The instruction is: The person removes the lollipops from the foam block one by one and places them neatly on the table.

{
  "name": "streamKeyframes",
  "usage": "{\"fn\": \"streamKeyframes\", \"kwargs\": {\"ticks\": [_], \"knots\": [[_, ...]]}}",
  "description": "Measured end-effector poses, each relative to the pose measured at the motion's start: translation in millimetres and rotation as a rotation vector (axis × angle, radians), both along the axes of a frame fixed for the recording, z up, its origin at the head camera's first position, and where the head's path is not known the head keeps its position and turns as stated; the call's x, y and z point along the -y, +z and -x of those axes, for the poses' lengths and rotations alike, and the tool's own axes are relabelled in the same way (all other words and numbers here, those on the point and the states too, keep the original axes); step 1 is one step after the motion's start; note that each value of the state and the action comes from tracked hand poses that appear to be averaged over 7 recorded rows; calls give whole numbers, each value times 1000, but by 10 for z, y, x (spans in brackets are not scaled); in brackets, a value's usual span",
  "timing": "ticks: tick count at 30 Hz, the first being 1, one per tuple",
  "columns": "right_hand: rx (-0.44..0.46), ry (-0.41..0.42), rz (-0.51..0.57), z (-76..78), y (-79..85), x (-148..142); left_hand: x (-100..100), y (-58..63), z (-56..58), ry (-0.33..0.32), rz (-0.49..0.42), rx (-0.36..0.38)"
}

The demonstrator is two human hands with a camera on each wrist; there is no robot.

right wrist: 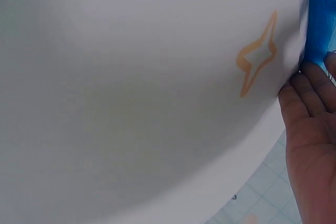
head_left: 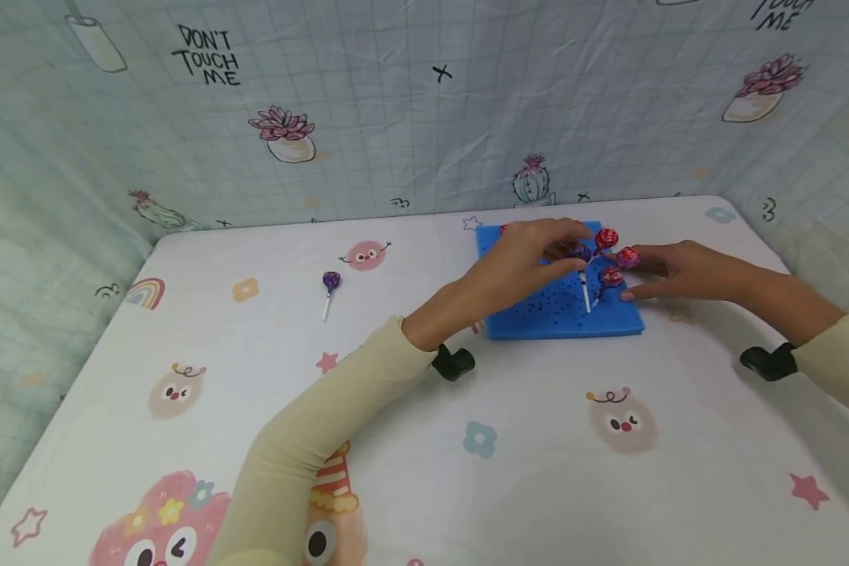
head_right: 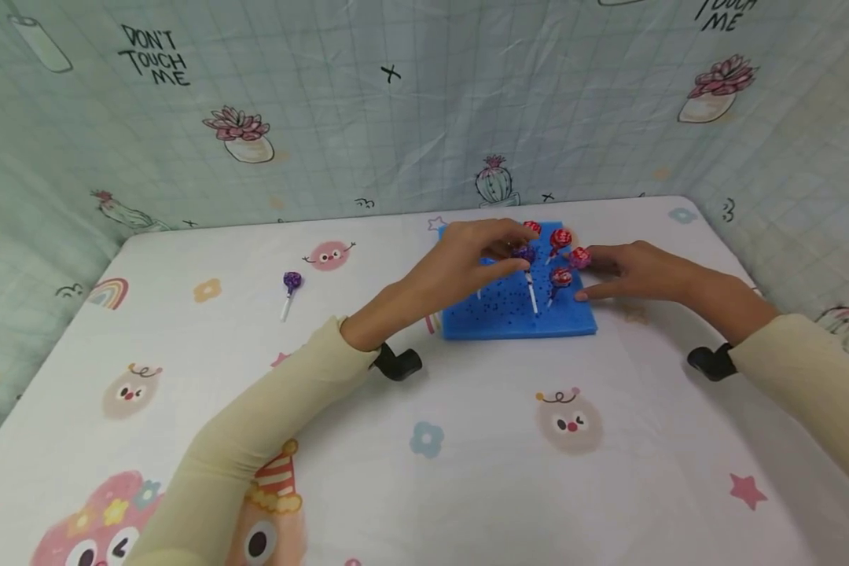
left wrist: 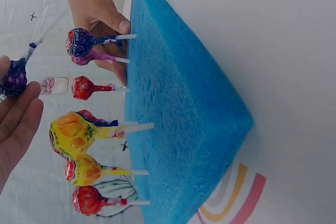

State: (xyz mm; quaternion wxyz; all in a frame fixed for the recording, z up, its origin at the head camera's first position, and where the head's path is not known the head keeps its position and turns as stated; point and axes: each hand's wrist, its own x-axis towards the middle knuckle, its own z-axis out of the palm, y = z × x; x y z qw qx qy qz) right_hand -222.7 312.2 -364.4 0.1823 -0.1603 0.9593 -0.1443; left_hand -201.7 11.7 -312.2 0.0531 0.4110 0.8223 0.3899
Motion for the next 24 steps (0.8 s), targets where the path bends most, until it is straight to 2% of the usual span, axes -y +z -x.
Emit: {"fn": "streamKeyframes", "kwargs": {"ticks": [12,18,24], "knots": [[-12,-3,-5,-1,-32,11,232,-40,-18,40,-76,40],[-14,-10,-8,-4,-50,8,418,-104,-34,56,-124,-18],[-26,-12,-1,-27,-52,-1,600,-152,-53,34,-171,-41]]}}
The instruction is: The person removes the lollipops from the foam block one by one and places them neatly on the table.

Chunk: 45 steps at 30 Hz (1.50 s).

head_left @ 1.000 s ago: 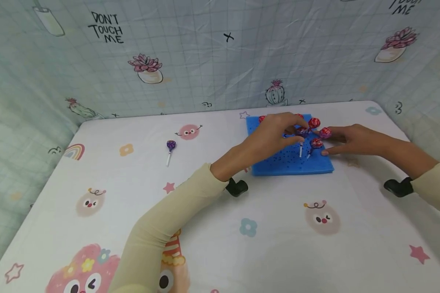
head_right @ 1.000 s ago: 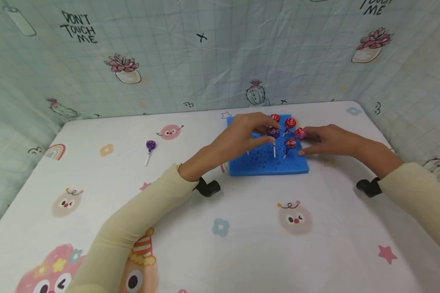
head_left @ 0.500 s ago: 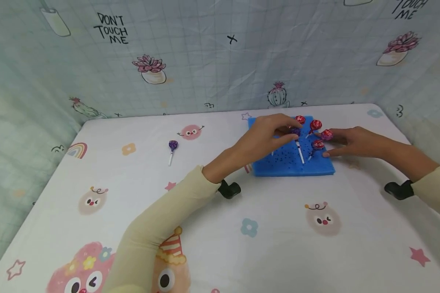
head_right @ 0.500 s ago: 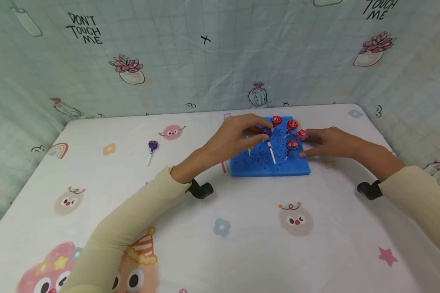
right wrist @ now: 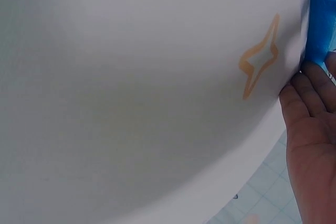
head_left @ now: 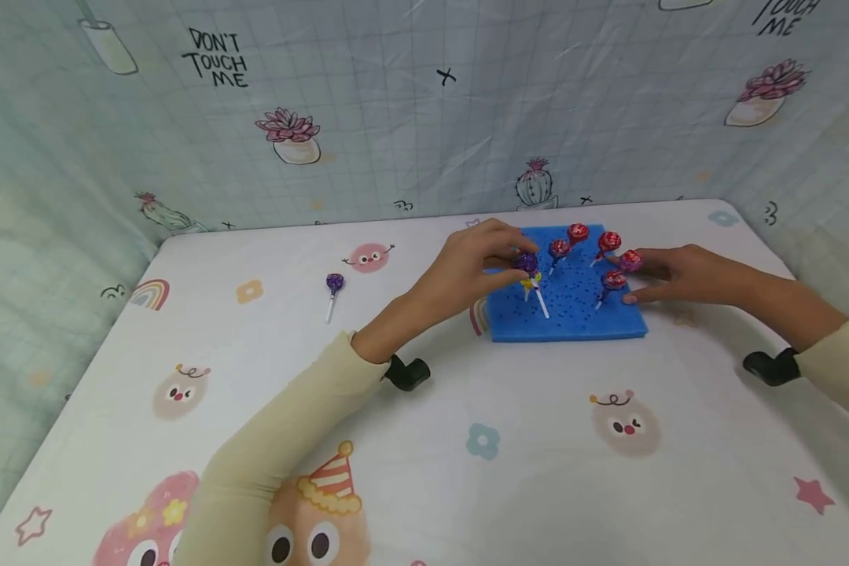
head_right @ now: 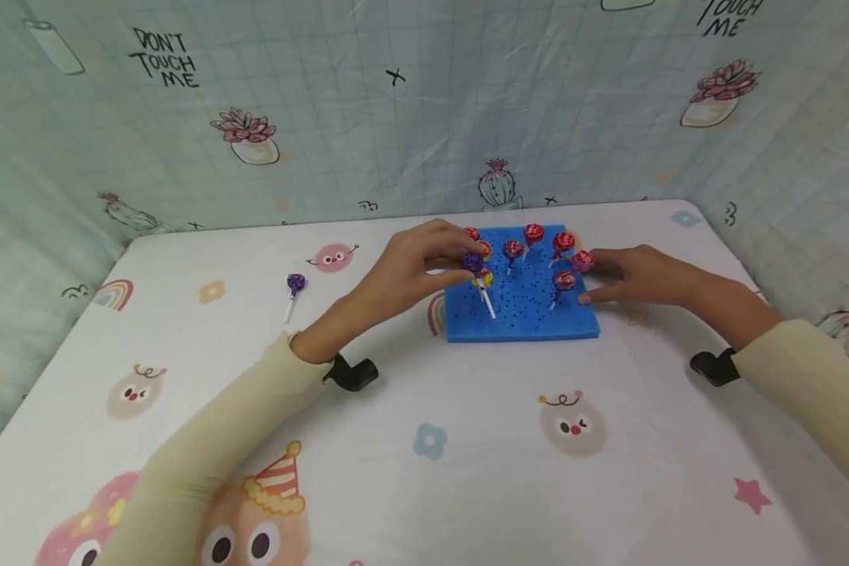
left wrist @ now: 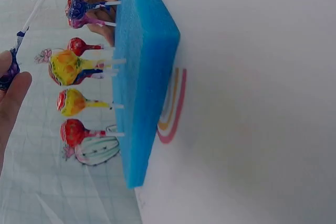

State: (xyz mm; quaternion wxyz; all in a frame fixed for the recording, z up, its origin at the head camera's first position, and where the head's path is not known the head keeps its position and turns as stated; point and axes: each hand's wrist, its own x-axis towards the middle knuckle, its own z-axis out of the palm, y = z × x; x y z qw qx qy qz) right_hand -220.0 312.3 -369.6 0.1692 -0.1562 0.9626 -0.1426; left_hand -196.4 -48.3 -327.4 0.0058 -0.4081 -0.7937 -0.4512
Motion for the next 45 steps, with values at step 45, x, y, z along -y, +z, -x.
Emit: {"fn": "streamKeyframes", "kwargs": {"ticks": [45], "knots": [[3,-31,-20,-91,-45,19,1559,-239,-67,211,336,6]]}}
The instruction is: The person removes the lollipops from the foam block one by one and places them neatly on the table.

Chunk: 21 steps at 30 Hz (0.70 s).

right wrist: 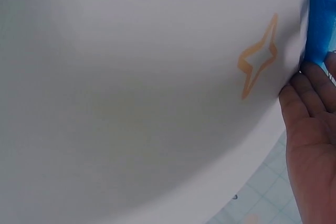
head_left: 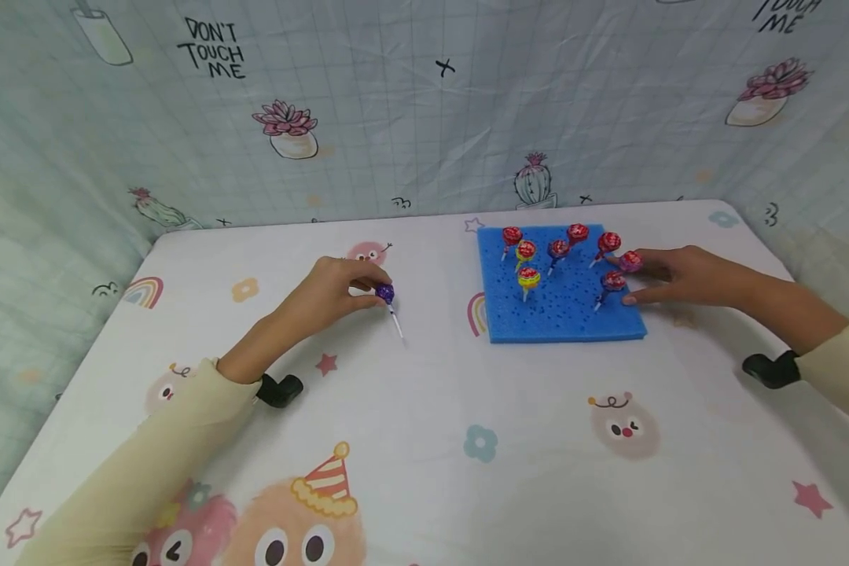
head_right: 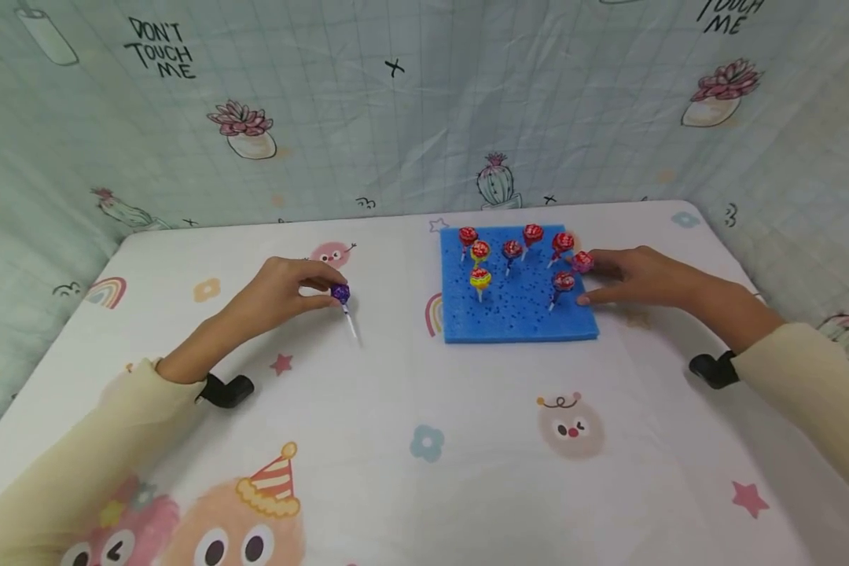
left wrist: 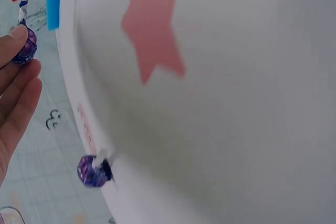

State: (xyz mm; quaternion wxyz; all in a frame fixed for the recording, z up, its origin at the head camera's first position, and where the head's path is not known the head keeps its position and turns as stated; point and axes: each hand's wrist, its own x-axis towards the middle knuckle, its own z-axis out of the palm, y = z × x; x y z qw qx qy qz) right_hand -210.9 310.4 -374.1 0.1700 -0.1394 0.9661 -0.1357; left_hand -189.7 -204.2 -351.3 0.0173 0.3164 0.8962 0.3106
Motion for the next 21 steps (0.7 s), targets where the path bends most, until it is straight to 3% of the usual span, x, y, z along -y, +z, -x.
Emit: {"fn": "streamKeyframes", "kwargs": {"ticks": [10,21], "knots": [[-6,13,3,-8,1,12,152,116,166,8,114,13],[-7,15,-4,2,26,25,214,177,330,9,142,34]]}}
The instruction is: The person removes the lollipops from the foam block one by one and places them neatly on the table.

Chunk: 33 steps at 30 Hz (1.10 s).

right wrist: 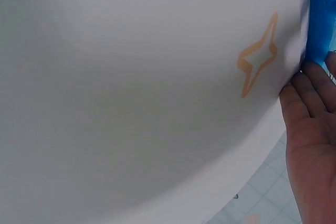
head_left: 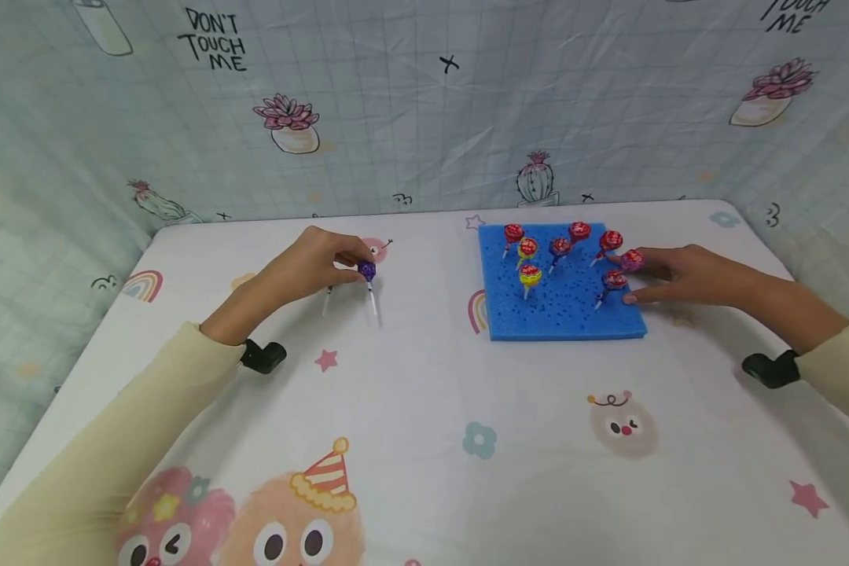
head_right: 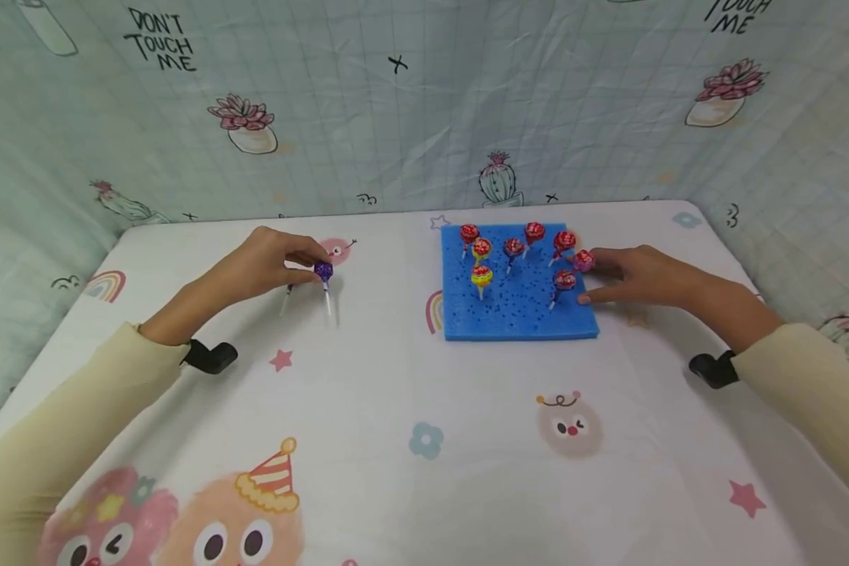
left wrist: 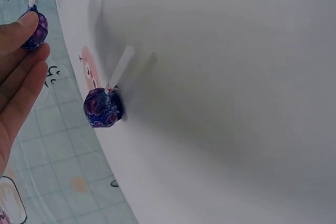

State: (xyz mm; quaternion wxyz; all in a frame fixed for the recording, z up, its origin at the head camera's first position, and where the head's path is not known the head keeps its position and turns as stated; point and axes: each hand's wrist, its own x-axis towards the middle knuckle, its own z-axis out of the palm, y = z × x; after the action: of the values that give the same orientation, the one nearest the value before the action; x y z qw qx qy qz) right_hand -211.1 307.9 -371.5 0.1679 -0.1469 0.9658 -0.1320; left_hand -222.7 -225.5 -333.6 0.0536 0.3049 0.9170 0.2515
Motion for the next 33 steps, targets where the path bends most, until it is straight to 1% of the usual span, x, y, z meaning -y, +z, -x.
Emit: {"fn": "streamKeyframes", "kwargs": {"ticks": [2,7,10,13,15,17,26,29,33], "knots": [[-1,1,2,0,3,-9,-8,7,32,10,1,8],[2,3,7,14,10,-15,-22,10,108,11,-3,15],[13,-2,8,20,13,-12,-22,9,148,-4,28,16],[18,-3,12,19,17,-10,-18,3,184,-13,63,39],[16,-1,13,17,22,-11,-13,7,198,-14,70,62],[15,0,12,15,28,-13,-5,5,212,-8,79,70],[28,-16,-5,17,40,-14,10,-52,282,-15,140,52],[25,-13,-9,21,29,-16,9,-67,286,2,159,68],[28,-9,-2,20,28,-13,15,-78,282,29,177,109]]}}
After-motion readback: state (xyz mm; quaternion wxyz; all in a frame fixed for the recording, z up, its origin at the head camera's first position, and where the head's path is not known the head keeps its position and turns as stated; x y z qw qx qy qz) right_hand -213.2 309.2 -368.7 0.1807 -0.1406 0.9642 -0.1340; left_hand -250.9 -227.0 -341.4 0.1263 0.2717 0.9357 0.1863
